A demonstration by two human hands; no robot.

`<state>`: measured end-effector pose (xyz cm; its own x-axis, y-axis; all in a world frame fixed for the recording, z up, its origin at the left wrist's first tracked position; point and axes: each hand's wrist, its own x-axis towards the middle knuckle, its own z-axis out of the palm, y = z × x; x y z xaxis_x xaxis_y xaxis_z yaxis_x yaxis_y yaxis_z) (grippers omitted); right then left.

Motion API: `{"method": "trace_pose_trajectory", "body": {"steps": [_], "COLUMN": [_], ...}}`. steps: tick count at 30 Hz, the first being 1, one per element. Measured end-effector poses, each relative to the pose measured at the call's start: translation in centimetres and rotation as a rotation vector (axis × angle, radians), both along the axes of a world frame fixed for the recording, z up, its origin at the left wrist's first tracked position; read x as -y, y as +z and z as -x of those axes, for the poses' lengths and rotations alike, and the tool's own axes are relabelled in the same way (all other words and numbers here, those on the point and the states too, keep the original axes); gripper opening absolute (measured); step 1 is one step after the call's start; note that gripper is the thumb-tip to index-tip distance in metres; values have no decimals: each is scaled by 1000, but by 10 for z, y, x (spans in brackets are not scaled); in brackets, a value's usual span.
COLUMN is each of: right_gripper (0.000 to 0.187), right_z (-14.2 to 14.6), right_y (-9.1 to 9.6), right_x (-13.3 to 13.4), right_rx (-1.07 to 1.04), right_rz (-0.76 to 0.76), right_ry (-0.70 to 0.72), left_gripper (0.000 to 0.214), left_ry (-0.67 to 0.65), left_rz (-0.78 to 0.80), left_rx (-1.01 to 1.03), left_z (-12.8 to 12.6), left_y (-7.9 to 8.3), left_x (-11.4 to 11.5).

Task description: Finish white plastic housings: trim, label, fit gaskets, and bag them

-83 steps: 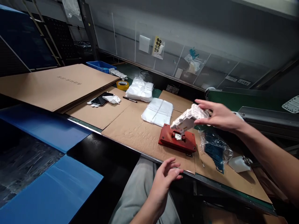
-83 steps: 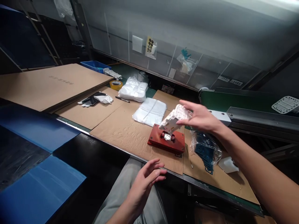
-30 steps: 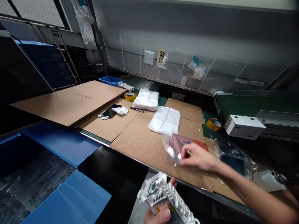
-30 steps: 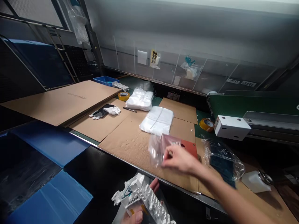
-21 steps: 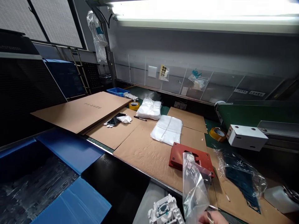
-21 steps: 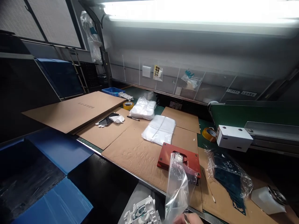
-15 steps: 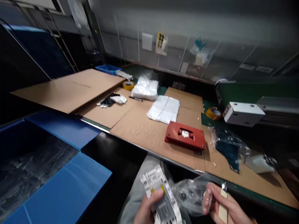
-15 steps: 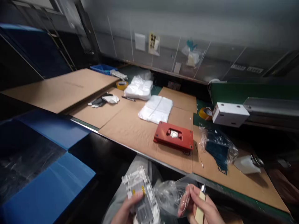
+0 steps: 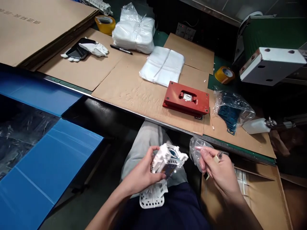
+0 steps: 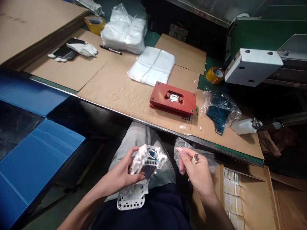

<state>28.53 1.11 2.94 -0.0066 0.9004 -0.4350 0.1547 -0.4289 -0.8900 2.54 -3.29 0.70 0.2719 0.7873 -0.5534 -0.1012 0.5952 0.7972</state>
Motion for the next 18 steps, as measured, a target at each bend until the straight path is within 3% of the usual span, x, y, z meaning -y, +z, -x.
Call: {"method": "trace_pose_trajectory", "body": {"steps": [3,5,8,10,14,18], "right_gripper": [39,35,26,24,33,36], "right_z": [2,3,2,-2,-22,-46], "right_y": [13,25,43,51,60,52], "right_x": [-2,-5,-12,-15,-22,-29], "right_rx": [61,97,175,208,324,506], "right_rz": [-65,-160,-371,-469,-559,-521], "right_ry": [265,484,797,955,1120,1091], "left_gripper": [110,120,116,97,54,59], "left_ry": [-335,-453,-538,-571,-438,-166], "left_rz": [-204,-334,-472,-498,-356,-65], "left_rx": [-306,-386,-387,-350,-341,-18], "left_z": [-9,-17,-27,-30,-27,-19], "left_y": [9,10,11,12,8,2], "left_x": [-8,-15,-24,-29,-31,-24]}}
